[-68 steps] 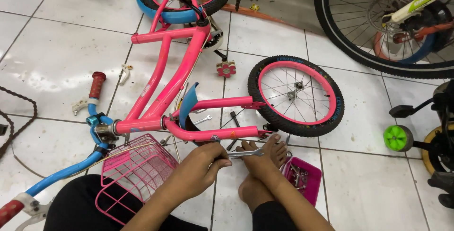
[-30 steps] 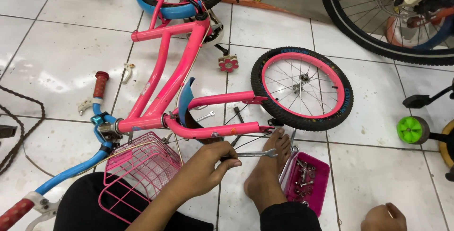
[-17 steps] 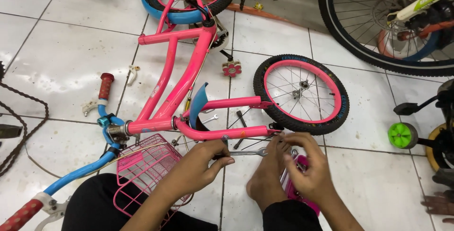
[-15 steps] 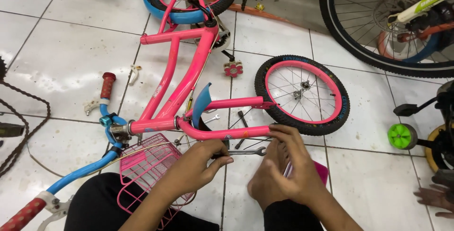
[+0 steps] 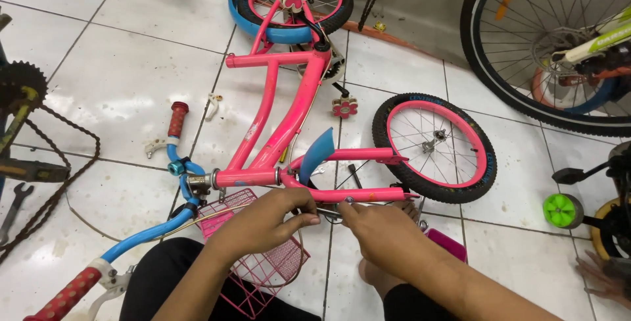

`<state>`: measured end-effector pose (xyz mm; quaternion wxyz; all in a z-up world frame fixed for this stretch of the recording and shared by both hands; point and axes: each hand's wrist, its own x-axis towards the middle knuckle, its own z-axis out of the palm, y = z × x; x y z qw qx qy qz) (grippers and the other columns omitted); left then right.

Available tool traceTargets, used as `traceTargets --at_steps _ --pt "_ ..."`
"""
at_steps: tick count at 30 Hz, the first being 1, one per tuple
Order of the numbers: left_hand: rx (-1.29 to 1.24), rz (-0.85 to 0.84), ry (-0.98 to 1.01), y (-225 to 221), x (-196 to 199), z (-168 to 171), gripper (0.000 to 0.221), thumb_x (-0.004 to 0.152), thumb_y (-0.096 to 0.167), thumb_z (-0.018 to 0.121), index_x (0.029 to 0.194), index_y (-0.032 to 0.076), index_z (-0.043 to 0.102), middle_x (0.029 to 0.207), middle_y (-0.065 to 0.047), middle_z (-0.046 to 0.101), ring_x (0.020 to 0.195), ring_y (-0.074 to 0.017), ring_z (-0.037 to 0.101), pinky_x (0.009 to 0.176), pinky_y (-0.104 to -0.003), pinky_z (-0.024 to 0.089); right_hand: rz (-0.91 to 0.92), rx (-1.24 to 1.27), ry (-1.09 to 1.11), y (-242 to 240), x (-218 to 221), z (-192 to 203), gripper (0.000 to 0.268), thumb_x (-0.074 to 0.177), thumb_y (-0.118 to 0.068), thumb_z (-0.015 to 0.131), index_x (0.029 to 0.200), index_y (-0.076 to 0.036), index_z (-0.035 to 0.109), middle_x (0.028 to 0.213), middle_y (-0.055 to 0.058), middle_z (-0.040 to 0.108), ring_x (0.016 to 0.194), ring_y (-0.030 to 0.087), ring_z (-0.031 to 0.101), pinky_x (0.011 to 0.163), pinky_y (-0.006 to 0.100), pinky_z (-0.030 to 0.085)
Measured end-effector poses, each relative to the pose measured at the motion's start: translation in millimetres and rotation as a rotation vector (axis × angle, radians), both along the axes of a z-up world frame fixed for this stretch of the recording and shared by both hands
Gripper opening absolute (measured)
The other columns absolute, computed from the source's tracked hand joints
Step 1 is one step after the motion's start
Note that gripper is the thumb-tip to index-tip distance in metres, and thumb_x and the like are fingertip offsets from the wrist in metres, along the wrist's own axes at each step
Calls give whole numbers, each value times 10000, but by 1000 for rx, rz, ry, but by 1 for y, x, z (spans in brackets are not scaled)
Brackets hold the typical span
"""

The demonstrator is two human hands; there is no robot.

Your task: Installing a front fender on a small pink bicycle using a wrench to tighten bolts.

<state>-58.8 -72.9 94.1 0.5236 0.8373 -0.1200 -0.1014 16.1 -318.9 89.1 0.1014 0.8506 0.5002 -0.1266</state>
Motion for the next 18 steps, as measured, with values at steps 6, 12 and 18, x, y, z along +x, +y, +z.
traceTargets --at_steps 6,12,18 --pt "-96 117 -66 43 -4 25 187 942 196 684 933 11 709 1141 -204 721 1032 -430 714 883 -500 597 -238 -16 67 37 18 44 475 922 2 568 1390 -77 546 923 126 763 747 301 756 657 374 592" --pt "-91 226 -55 69 13 -13 194 910 213 742 912 19 754 1182 -180 723 1029 -430 718 888 -512 590 -275 127 102 47 19 25 308 973 -64 455 1260 -137 540 888 147 742 787 373 742 702 442 584" --pt "-119 280 -73 68 21 -37 207 896 239 772 885 32 774 1088 -145 777 1064 -362 719 931 -460 563 -200 234 62 61 26 -13 321 969 -59 440 1267 -92 554 919 189 731 787 371 734 735 419 569"
